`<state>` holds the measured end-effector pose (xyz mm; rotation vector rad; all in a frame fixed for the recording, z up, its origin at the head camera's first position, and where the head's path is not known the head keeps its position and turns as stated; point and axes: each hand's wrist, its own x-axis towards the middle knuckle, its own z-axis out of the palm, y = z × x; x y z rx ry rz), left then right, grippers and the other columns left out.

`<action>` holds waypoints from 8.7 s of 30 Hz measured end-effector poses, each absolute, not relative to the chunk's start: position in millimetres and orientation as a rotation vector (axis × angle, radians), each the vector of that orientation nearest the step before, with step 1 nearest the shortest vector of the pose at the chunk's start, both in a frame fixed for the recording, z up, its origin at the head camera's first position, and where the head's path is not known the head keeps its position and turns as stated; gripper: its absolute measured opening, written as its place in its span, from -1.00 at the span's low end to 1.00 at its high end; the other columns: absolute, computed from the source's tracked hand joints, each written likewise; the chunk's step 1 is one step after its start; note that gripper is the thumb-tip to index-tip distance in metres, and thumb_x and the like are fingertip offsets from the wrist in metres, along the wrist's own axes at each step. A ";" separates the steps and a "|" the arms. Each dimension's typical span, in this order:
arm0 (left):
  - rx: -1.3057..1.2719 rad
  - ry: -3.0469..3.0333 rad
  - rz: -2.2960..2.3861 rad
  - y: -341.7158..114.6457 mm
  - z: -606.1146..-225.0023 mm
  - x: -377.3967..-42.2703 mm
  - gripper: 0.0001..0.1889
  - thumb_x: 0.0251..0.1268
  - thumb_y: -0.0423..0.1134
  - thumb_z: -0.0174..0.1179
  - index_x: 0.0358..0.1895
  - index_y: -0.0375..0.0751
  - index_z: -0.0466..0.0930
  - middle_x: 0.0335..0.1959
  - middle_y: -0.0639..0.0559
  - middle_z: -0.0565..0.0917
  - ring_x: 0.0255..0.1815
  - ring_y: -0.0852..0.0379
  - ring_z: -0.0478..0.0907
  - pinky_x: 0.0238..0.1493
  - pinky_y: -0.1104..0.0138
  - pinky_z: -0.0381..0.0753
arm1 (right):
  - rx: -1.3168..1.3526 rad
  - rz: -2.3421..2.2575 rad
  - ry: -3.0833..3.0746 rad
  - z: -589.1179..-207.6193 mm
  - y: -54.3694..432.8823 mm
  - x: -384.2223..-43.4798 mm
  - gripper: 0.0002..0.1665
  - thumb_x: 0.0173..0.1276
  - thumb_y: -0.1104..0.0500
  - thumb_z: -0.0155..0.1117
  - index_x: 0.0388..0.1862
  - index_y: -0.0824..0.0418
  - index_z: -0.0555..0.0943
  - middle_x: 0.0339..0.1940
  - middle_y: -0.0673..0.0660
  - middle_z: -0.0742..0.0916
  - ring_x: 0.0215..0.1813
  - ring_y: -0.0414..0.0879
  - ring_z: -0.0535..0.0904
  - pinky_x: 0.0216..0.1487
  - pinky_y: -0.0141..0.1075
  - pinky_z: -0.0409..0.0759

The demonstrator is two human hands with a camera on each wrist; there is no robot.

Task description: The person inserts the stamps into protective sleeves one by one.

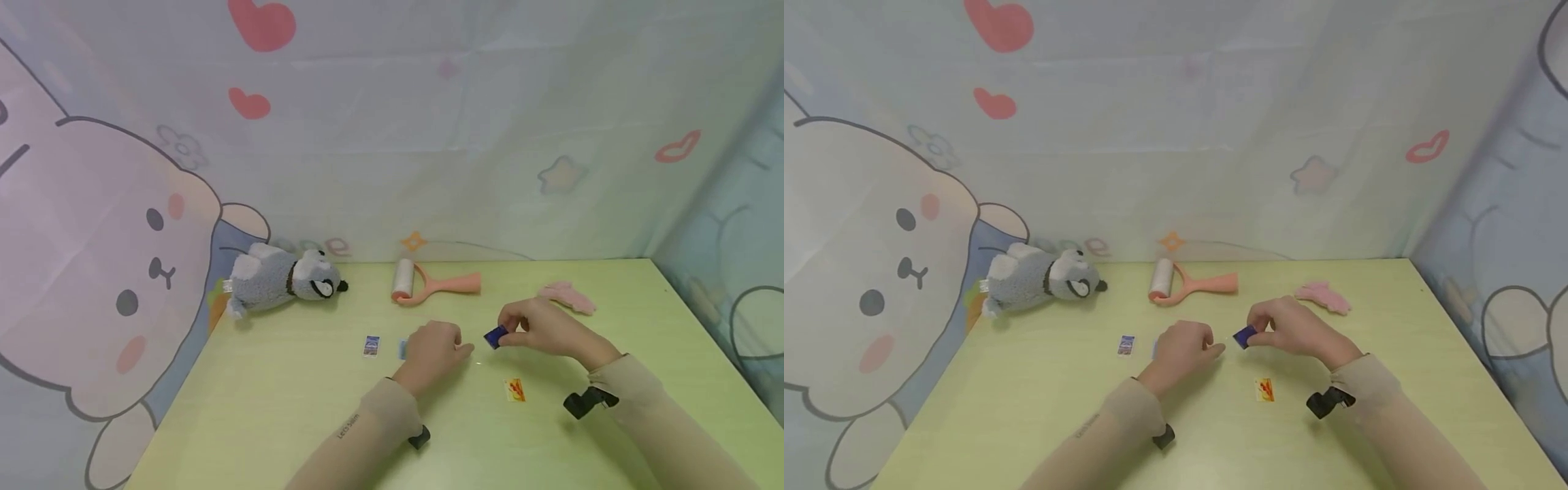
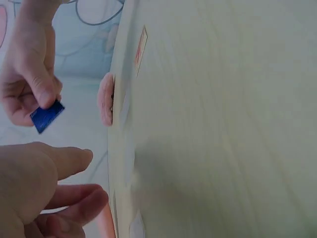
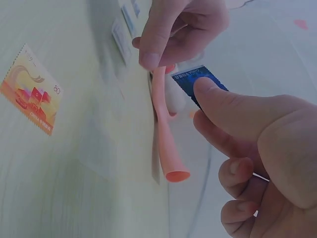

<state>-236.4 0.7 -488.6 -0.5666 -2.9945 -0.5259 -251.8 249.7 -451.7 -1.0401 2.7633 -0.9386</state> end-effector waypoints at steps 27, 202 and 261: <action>-0.445 -3.151 -0.507 18.2 -494.4 -223.3 -0.71 0.20 -0.04 0.53 -0.25 -0.06 0.62 -0.36 0.08 0.58 -0.35 0.06 0.57 -0.40 0.19 0.55 | -1.012 -0.865 2.931 -449.5 251.1 -257.3 -0.90 0.47 0.16 0.44 -0.18 -0.08 0.80 -0.34 -0.20 0.76 -0.49 -0.34 0.48 -0.47 -0.35 0.49; -0.650 -2.565 -1.895 -86.3 -470.1 -246.6 -0.82 0.50 -0.13 0.34 -0.09 -0.11 0.87 -0.27 0.04 0.84 -0.46 0.17 0.62 -0.17 -0.20 0.70 | -0.787 -1.440 2.594 -451.2 183.8 -255.5 -0.87 0.51 0.12 0.42 -0.13 0.14 0.82 -0.35 0.02 0.82 -0.36 -0.06 0.64 -0.38 -0.30 0.52; -0.704 -2.451 -1.908 -76.4 -469.2 -250.0 -0.83 0.52 -0.16 0.33 -0.10 -0.13 0.85 -0.26 0.04 0.83 -0.54 0.15 0.61 -0.22 -0.18 0.68 | -0.754 -1.461 2.483 -445.5 181.0 -253.4 -0.82 0.55 0.10 0.37 -0.20 0.15 0.80 -0.40 0.08 0.79 -0.40 0.03 0.64 -0.42 -0.31 0.49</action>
